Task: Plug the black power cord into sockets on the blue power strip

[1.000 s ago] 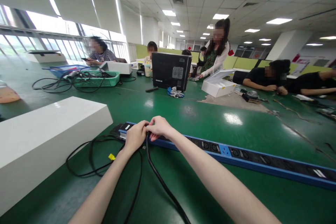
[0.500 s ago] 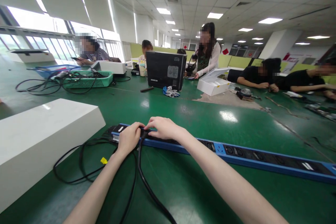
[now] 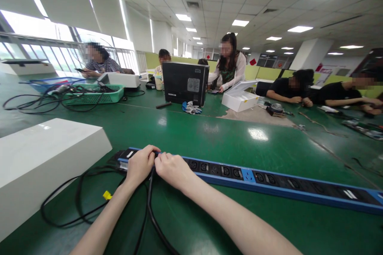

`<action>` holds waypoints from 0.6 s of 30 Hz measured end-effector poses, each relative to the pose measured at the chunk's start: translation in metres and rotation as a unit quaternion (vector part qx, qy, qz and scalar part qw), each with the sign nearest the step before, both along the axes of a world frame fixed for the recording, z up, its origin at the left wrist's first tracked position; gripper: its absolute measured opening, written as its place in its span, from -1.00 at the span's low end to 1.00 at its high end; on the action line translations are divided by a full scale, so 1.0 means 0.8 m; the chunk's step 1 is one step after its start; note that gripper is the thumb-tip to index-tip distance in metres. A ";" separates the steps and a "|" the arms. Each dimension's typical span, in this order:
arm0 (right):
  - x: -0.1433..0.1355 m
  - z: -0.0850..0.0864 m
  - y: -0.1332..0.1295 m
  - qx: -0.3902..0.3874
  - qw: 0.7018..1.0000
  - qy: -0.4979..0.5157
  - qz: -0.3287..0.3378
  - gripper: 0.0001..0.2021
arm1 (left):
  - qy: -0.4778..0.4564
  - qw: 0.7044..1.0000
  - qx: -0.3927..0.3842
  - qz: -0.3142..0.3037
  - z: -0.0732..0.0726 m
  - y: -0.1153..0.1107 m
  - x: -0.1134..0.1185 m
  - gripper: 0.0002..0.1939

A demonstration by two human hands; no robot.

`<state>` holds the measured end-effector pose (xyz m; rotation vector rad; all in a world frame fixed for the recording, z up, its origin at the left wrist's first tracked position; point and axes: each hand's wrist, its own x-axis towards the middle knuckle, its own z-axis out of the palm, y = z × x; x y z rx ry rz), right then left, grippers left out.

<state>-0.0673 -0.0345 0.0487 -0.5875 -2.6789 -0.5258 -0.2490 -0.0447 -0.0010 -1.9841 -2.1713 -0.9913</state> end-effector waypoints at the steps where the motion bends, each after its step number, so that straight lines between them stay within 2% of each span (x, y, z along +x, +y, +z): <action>1: 0.000 -0.002 -0.001 -0.002 1.000 0.003 -0.005 -0.82 | 0.000 1.000 0.001 0.003 0.000 0.000 0.001 -0.67; 4: -0.004 -0.013 -0.005 -0.002 0.999 0.010 -0.031 -0.81 | -0.001 1.000 0.002 0.016 -0.001 0.002 0.004 -0.68; 9: -0.009 -0.033 -0.014 0.043 0.995 0.039 -0.078 -0.69 | -0.006 1.000 -0.001 0.021 -0.003 0.004 0.004 -0.68; 13: -0.011 -0.034 -0.013 0.020 0.997 0.047 -0.063 -0.70 | -0.002 1.000 -0.007 0.021 -0.003 0.004 0.005 -0.68; 18: -0.011 -0.038 -0.016 0.018 0.992 0.071 -0.099 -0.66 | 0.001 1.000 -0.012 0.012 -0.001 0.004 0.005 -0.69</action>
